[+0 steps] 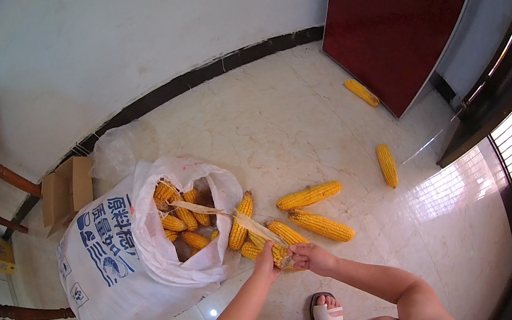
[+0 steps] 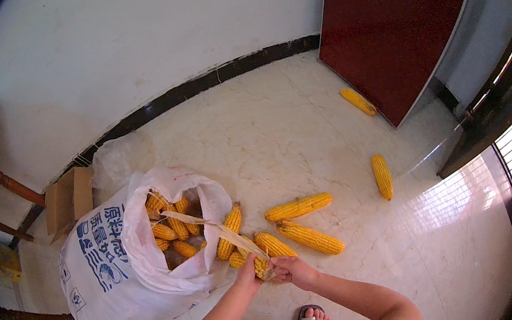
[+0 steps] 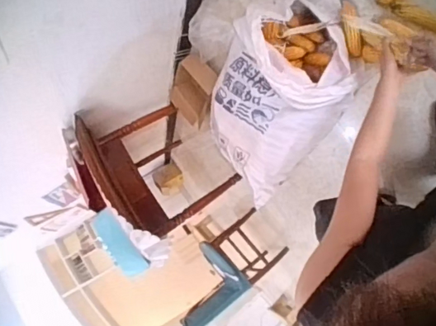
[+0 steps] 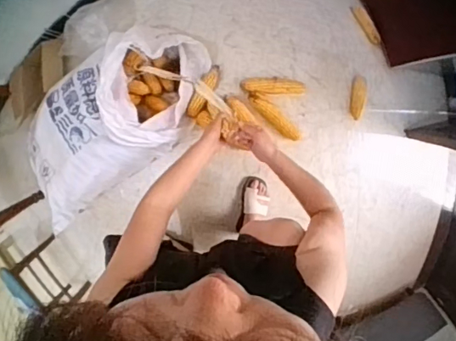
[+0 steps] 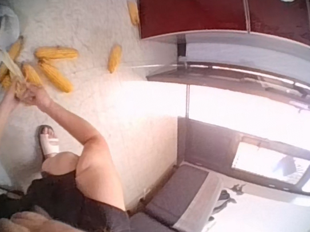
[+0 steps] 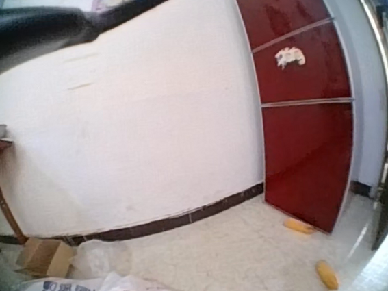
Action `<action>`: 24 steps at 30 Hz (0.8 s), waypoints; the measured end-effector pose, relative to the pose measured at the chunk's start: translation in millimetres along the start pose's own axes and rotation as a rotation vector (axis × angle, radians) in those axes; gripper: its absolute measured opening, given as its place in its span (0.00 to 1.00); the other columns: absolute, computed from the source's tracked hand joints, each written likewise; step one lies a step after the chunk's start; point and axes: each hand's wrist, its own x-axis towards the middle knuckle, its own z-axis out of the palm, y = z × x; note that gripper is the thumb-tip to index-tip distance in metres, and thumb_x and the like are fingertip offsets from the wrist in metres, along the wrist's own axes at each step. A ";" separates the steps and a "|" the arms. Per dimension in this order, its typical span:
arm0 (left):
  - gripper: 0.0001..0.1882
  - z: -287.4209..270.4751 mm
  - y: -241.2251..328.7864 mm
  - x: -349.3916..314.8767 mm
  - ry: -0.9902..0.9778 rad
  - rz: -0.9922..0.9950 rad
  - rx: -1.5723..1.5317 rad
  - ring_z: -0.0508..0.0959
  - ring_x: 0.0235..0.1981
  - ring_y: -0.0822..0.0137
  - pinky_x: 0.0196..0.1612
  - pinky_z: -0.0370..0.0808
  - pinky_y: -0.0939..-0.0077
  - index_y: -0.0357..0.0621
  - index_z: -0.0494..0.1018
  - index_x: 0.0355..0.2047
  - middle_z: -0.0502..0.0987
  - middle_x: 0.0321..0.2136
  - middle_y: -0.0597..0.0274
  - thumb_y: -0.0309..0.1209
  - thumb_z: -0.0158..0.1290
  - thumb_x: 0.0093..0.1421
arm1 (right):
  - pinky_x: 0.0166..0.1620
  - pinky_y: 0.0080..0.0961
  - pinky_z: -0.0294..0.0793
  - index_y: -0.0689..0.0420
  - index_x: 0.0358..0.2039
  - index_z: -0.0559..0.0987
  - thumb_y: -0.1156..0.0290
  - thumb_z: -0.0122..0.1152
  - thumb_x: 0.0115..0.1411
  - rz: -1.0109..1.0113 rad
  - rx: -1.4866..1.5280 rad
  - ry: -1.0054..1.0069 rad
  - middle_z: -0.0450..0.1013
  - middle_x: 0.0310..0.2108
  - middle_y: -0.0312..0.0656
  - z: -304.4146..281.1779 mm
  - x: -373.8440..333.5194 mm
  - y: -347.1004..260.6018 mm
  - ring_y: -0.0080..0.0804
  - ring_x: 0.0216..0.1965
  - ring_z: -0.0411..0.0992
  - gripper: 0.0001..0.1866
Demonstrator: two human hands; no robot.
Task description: The person unpacks dried corn cobs from a large white sack onto the floor. They remove the cobs one by one, placing them in a pile. The person then gathers a handful of the corn cobs and places them into a cardboard box in the living room.
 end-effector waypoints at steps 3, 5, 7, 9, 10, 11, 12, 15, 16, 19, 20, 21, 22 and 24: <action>0.18 -7.0 1.1 8.0 -0.024 -0.066 0.019 0.75 0.37 0.64 0.38 0.75 0.66 0.42 0.64 0.44 0.73 0.34 0.59 0.42 0.42 0.60 | 0.27 0.17 0.56 0.55 0.28 0.70 0.65 0.44 0.61 0.089 0.078 -0.182 0.52 0.14 0.26 -8.1 -1.4 -9.2 0.16 0.18 0.51 0.10; 0.19 -8.3 11.6 9.0 -0.062 -0.165 0.010 0.74 0.39 0.62 0.39 0.75 0.63 0.42 0.64 0.45 0.74 0.34 0.59 0.42 0.43 0.59 | 0.26 0.17 0.56 0.55 0.27 0.69 0.65 0.44 0.61 0.097 0.184 -0.231 0.52 0.14 0.26 -15.9 -6.4 -15.3 0.17 0.17 0.52 0.10; 0.20 -12.1 20.8 0.4 -0.117 -0.128 -0.012 0.76 0.36 0.60 0.36 0.76 0.60 0.42 0.63 0.45 0.74 0.33 0.57 0.43 0.44 0.59 | 0.24 0.18 0.56 0.55 0.25 0.68 0.66 0.43 0.61 0.040 0.226 -0.075 0.52 0.13 0.27 -20.2 -6.8 -21.9 0.17 0.17 0.52 0.10; 0.21 -13.9 27.6 -5.6 -0.103 -0.118 0.061 0.76 0.32 0.57 0.31 0.77 0.58 0.41 0.63 0.44 0.74 0.32 0.55 0.44 0.46 0.58 | 0.23 0.18 0.56 0.54 0.22 0.66 0.67 0.43 0.60 -0.072 0.197 0.288 0.52 0.13 0.27 -22.8 -4.6 -32.2 0.17 0.16 0.53 0.11; 0.22 -13.1 31.4 -6.3 -0.065 -0.126 0.148 0.77 0.30 0.56 0.28 0.77 0.57 0.40 0.63 0.44 0.73 0.32 0.54 0.44 0.47 0.57 | 0.22 0.18 0.57 0.54 0.20 0.65 0.67 0.44 0.60 -0.136 0.292 0.200 0.53 0.13 0.28 -48.7 3.0 -41.4 0.18 0.16 0.54 0.12; 0.22 -11.8 33.1 -6.4 -0.033 -0.138 0.236 0.77 0.28 0.55 0.25 0.76 0.57 0.39 0.63 0.43 0.73 0.32 0.52 0.44 0.47 0.57 | 0.21 0.19 0.58 0.54 0.19 0.64 0.67 0.44 0.60 -0.205 0.385 0.117 0.54 0.12 0.28 -83.0 9.2 -54.1 0.19 0.15 0.55 0.12; 0.23 -14.5 31.8 -7.7 -0.023 -0.068 0.315 0.77 0.25 0.56 0.23 0.77 0.58 0.38 0.63 0.43 0.73 0.31 0.52 0.44 0.49 0.56 | 0.20 0.19 0.59 0.54 0.19 0.64 0.66 0.47 0.59 -0.287 0.242 0.303 0.56 0.13 0.29 -100.1 10.2 -67.0 0.19 0.15 0.56 0.12; 0.24 -20.9 25.9 -11.0 0.001 0.116 0.489 0.76 0.19 0.58 0.17 0.76 0.62 0.36 0.61 0.42 0.73 0.28 0.51 0.42 0.52 0.54 | 0.19 0.19 0.60 0.53 0.18 0.65 0.63 0.56 0.55 -0.321 -0.184 0.742 0.58 0.13 0.29 -126.5 13.3 -91.2 0.19 0.14 0.57 0.14; 0.25 -19.5 22.8 -9.4 0.011 0.154 0.503 0.76 0.19 0.58 0.16 0.76 0.64 0.35 0.61 0.42 0.72 0.28 0.51 0.42 0.53 0.53 | 0.20 0.18 0.61 0.52 0.17 0.66 0.62 0.59 0.53 -0.214 -0.220 0.822 0.59 0.14 0.30 -137.9 18.4 -88.6 0.19 0.15 0.58 0.15; 0.28 -9.8 21.4 -7.9 0.109 0.234 0.647 0.76 0.17 0.59 0.13 0.74 0.67 0.31 0.59 0.42 0.72 0.27 0.49 0.42 0.55 0.52 | 0.22 0.19 0.63 0.52 0.18 0.68 0.60 0.59 0.54 -0.057 -0.254 0.819 0.61 0.15 0.30 -167.4 54.7 -69.9 0.20 0.17 0.60 0.14; 0.29 -3.8 23.9 -8.0 0.150 0.253 0.713 0.75 0.17 0.59 0.13 0.73 0.67 0.30 0.59 0.42 0.72 0.27 0.48 0.42 0.55 0.51 | 0.23 0.22 0.65 0.52 0.19 0.69 0.60 0.58 0.54 -0.099 -0.122 0.644 0.62 0.16 0.31 -170.8 62.0 -66.7 0.21 0.18 0.61 0.13; 0.30 3.6 27.2 -9.0 0.178 0.255 0.814 0.75 0.17 0.59 0.13 0.73 0.68 0.30 0.59 0.42 0.73 0.27 0.47 0.43 0.55 0.50 | 0.23 0.21 0.66 0.54 0.20 0.70 0.59 0.58 0.54 -0.153 -0.077 0.620 0.63 0.16 0.32 -174.5 71.0 -62.4 0.21 0.17 0.61 0.14; 0.31 11.7 30.4 -11.4 0.206 0.257 0.915 0.75 0.17 0.59 0.13 0.73 0.68 0.29 0.58 0.41 0.73 0.27 0.47 0.43 0.56 0.50 | 0.23 0.21 0.66 0.55 0.21 0.71 0.58 0.59 0.54 -0.209 -0.033 0.596 0.63 0.16 0.33 -177.4 80.3 -58.1 0.22 0.16 0.61 0.15; 0.32 14.8 34.0 -12.9 0.251 0.299 1.096 0.76 0.17 0.58 0.14 0.73 0.68 0.27 0.58 0.41 0.73 0.26 0.45 0.44 0.56 0.49 | 0.23 0.22 0.67 0.56 0.21 0.71 0.59 0.57 0.54 -0.295 -0.017 0.590 0.63 0.16 0.34 -168.8 91.2 -56.4 0.22 0.16 0.61 0.14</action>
